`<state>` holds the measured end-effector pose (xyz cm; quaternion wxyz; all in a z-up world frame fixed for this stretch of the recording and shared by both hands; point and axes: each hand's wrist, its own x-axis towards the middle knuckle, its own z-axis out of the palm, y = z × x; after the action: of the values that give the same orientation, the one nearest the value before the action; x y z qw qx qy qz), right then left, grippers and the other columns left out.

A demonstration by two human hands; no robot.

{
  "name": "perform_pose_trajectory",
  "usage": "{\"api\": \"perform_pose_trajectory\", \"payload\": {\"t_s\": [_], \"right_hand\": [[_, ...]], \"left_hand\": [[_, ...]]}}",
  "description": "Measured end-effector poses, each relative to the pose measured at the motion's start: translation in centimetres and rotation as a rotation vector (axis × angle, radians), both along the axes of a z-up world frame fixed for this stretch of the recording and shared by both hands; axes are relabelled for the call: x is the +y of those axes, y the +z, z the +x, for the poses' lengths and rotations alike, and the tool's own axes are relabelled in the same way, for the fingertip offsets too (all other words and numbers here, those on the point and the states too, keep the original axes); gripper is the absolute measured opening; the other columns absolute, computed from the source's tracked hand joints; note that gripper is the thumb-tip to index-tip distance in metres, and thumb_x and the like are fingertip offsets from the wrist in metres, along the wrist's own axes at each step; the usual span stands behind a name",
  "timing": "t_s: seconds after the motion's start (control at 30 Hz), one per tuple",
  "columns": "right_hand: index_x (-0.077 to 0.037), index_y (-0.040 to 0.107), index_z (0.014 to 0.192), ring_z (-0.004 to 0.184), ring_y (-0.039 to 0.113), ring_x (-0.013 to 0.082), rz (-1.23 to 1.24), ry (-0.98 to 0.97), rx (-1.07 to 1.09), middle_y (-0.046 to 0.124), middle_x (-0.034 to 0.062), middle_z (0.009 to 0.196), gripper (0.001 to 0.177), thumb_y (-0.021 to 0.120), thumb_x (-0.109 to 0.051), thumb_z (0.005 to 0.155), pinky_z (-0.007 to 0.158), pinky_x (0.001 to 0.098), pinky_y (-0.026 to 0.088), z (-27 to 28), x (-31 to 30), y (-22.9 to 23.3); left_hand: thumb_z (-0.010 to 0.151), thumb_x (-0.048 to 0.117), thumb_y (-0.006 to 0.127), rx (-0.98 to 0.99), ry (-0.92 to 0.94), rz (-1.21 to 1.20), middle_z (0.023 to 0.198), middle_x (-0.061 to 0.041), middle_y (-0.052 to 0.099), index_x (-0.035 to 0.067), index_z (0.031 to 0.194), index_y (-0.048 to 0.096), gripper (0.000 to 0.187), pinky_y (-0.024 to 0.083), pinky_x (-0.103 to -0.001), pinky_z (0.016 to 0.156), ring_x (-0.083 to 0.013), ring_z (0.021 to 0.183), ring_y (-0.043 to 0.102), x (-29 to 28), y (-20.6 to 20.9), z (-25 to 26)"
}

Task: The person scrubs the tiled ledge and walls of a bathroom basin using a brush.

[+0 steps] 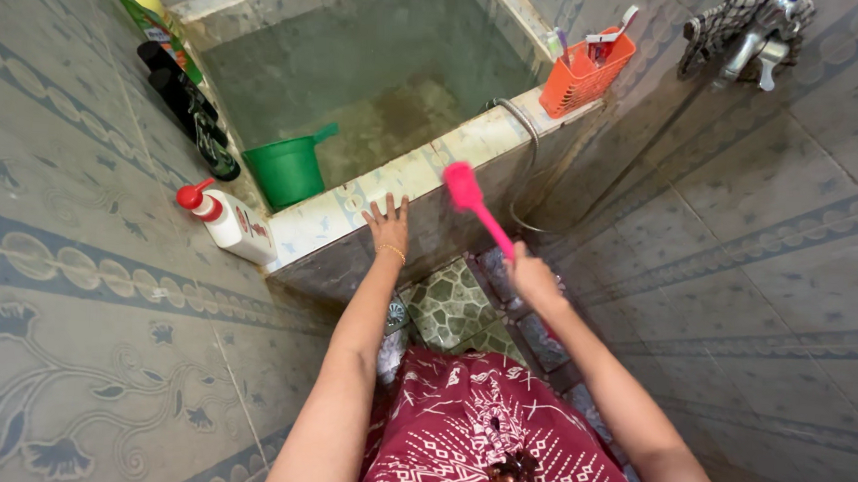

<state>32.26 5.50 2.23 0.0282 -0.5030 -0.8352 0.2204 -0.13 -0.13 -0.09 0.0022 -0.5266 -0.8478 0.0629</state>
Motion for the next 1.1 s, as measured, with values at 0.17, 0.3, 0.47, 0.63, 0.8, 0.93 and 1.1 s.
{"api": "perform_pose_trajectory", "payload": {"t_s": [0.17,0.3,0.47,0.63,0.8,0.93,1.1], "right_hand": [[-0.004,0.045,0.117,0.07,0.069,0.0512,0.047,0.175,0.129,0.069,0.0279,0.074,0.036,0.052,-0.037,0.104,0.063,0.0624,0.054,-1.1,-2.9,-0.1],[-0.007,0.046,0.121,0.071,0.067,0.0534,-0.002,0.075,0.041,0.069,0.0308,0.076,0.037,0.053,-0.038,0.102,0.065,0.0639,0.054,-0.7,-1.6,1.2],[-0.007,0.046,0.122,0.08,0.069,0.0535,-0.054,-0.064,-0.014,0.07,0.0305,0.084,0.037,0.052,-0.038,0.102,0.073,0.0639,0.054,1.6,3.1,2.2],[-0.005,0.048,0.123,0.086,0.068,0.0548,0.032,-0.249,-0.019,0.069,0.0328,0.089,0.037,0.051,-0.037,0.105,0.077,0.0638,0.054,3.5,7.5,2.4],[-0.006,0.048,0.124,0.086,0.068,0.0549,-0.033,-0.241,-0.019,0.07,0.0325,0.09,0.038,0.051,-0.037,0.103,0.079,0.0635,0.054,2.7,5.9,2.2],[-0.006,0.045,0.125,0.084,0.069,0.0548,-0.096,-0.112,-0.058,0.07,0.0322,0.087,0.039,0.05,-0.038,0.104,0.078,0.0643,0.054,0.9,2.1,1.9],[-0.008,0.045,0.124,0.084,0.068,0.0547,-0.07,-0.018,-0.044,0.07,0.0321,0.087,0.038,0.049,-0.041,0.104,0.077,0.0651,0.053,-0.2,-1.6,3.1]], "left_hand": [[0.097,0.015,0.053,-0.017,-0.005,-0.027,0.172,-0.015,0.015,0.026,0.166,0.014,0.08,0.011,-0.075,0.116,-0.055,0.149,0.022,0.0,0.2,0.1],[0.097,0.013,0.053,-0.021,0.004,-0.052,0.172,-0.014,0.013,0.028,0.166,0.013,0.081,0.01,-0.075,0.115,-0.0545,0.15,0.021,0.1,0.3,0.0],[0.097,0.013,0.052,-0.034,0.009,-0.056,0.172,-0.013,0.012,0.028,0.166,0.011,0.082,0.01,-0.075,0.116,-0.0536,0.15,0.02,0.1,0.1,0.0],[0.098,0.011,0.052,-0.008,0.0,-0.018,0.173,-0.014,0.013,0.028,0.167,0.012,0.082,0.011,-0.074,0.116,-0.054,0.15,0.022,0.0,-0.3,0.0],[0.095,0.012,0.056,-0.033,0.0,-0.055,0.172,-0.014,0.01,0.027,0.166,0.011,0.086,0.011,-0.075,0.116,-0.0547,0.15,0.02,0.1,-0.1,-0.1],[0.094,0.012,0.058,-0.036,0.003,-0.054,0.172,-0.014,0.01,0.027,0.166,0.011,0.087,0.011,-0.074,0.116,-0.0549,0.15,0.019,0.0,-0.5,0.0],[0.094,0.011,0.057,-0.033,0.004,-0.076,0.172,-0.015,0.009,0.028,0.166,0.01,0.087,0.011,-0.074,0.116,-0.0544,0.15,0.019,0.2,-0.4,-0.1]]}}
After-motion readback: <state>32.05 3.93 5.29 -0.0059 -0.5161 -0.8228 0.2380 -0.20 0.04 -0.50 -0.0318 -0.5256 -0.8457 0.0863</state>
